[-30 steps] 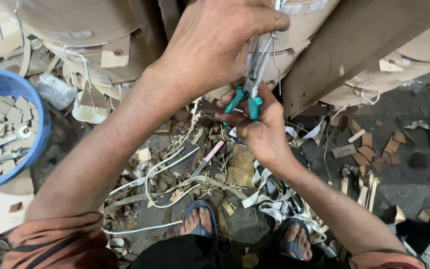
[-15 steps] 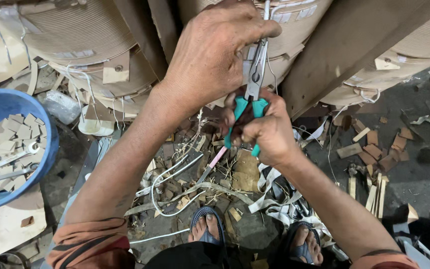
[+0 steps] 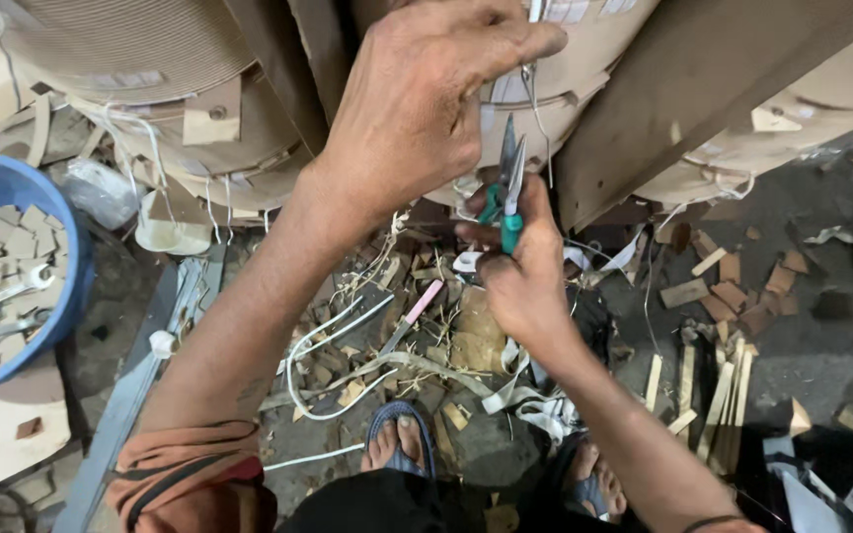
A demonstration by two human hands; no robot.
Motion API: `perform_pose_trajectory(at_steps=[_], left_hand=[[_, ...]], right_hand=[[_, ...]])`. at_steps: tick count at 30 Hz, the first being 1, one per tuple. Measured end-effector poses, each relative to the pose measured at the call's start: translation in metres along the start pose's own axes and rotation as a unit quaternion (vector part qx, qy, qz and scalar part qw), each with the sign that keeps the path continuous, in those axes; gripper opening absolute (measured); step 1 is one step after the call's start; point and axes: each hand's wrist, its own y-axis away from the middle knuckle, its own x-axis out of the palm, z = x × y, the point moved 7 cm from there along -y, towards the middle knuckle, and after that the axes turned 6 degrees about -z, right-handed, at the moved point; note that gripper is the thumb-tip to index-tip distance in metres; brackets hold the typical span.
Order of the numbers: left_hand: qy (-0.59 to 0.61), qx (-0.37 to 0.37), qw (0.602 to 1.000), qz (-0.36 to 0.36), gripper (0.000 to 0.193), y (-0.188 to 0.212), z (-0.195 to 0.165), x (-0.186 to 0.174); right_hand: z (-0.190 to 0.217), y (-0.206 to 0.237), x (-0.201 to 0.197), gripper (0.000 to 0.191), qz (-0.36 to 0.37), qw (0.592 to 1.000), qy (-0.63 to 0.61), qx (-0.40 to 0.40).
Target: The person picks up white insulated wire from a cluttered workshop floor and cuts it into short lengths, then strips the insulation from the ends and twists the exposed strands by hand, using pliers for cutting and trimming. They work through several wire pieces one at a time, occasionally reaching for the pliers or scissors on the floor.
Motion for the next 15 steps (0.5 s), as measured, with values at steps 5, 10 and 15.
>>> perform_pose_trajectory(at_steps=[5,10,15], left_hand=[[0.024,-0.031,0.999,-0.010,0.049,0.003,0.006,0.001],[-0.004,-0.016,1.000,-0.010,0.048,0.003,0.001,0.001],[-0.045,-0.017,0.999,0.002,0.054,0.005,0.002,0.004]], right_hand=[[0.002,-0.003,0.003,0.079,-0.145,0.964,0.158,-0.158],[0.015,0.001,0.030,0.081,-0.227,0.899,0.211,-0.310],[0.003,-0.013,0.033,0.076,-0.298,0.882,0.221,-0.291]])
